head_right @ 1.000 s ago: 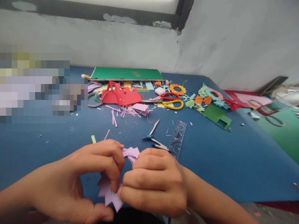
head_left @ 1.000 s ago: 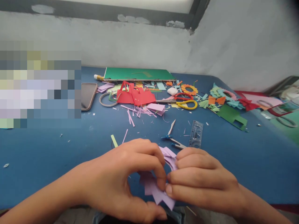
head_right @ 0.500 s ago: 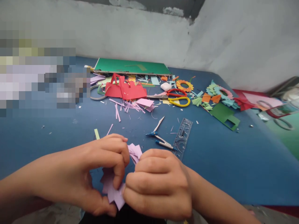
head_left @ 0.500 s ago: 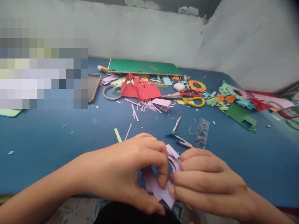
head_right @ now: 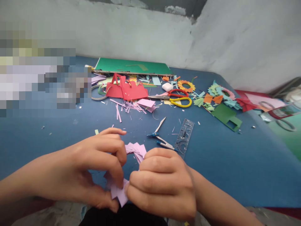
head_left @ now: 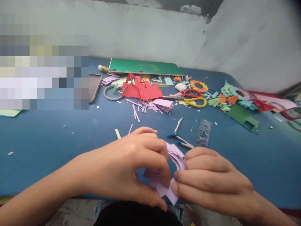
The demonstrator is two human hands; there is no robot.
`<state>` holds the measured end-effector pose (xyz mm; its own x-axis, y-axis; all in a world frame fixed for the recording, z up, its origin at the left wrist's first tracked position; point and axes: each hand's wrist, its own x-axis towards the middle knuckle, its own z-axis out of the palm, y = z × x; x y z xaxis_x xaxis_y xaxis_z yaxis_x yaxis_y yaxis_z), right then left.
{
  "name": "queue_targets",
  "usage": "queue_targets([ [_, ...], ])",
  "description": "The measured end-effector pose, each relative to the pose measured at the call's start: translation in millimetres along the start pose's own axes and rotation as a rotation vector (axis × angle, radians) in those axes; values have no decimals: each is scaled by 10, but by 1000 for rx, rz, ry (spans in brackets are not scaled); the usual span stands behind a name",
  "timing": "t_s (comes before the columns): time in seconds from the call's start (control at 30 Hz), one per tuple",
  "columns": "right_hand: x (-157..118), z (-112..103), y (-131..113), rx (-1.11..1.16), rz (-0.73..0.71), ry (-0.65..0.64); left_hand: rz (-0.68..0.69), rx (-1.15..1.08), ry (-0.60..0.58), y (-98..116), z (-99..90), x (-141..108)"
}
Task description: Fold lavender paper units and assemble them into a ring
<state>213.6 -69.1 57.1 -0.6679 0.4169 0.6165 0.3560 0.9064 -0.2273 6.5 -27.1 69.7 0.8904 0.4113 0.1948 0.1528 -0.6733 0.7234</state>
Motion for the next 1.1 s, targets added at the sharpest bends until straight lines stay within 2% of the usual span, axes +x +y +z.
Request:
queue_targets([
  [0.13, -2, 27, 45, -11, -20, -45, -44, 16, -31, 7, 11, -7],
  [0.3, -3, 116, 141, 22, -236, 21, -98, 4, -85, -21, 46, -16],
  [0.33, 0, 119, 142, 23, -238, 15, -98, 5, -90, -25, 48, -16],
  [0.5, 29, 53, 58, -65, -71, -93, -101, 17, -106, -29, 41, -6],
  [0.7, 23, 73, 53, -66, -58, -65, -111, 23, -104, -33, 33, -6],
  [0.83, -4, 48, 42, 5, 38, 3, -58, 43, -21, -26, 5, -5],
  [0.93, -14, -23, 15, 8, 116, 6, 32, 109, 78, -26, -16, -12],
  [1.1, -18, -28, 43, -67, 64, 111, 183, 281, 242, -47, 8, -34],
])
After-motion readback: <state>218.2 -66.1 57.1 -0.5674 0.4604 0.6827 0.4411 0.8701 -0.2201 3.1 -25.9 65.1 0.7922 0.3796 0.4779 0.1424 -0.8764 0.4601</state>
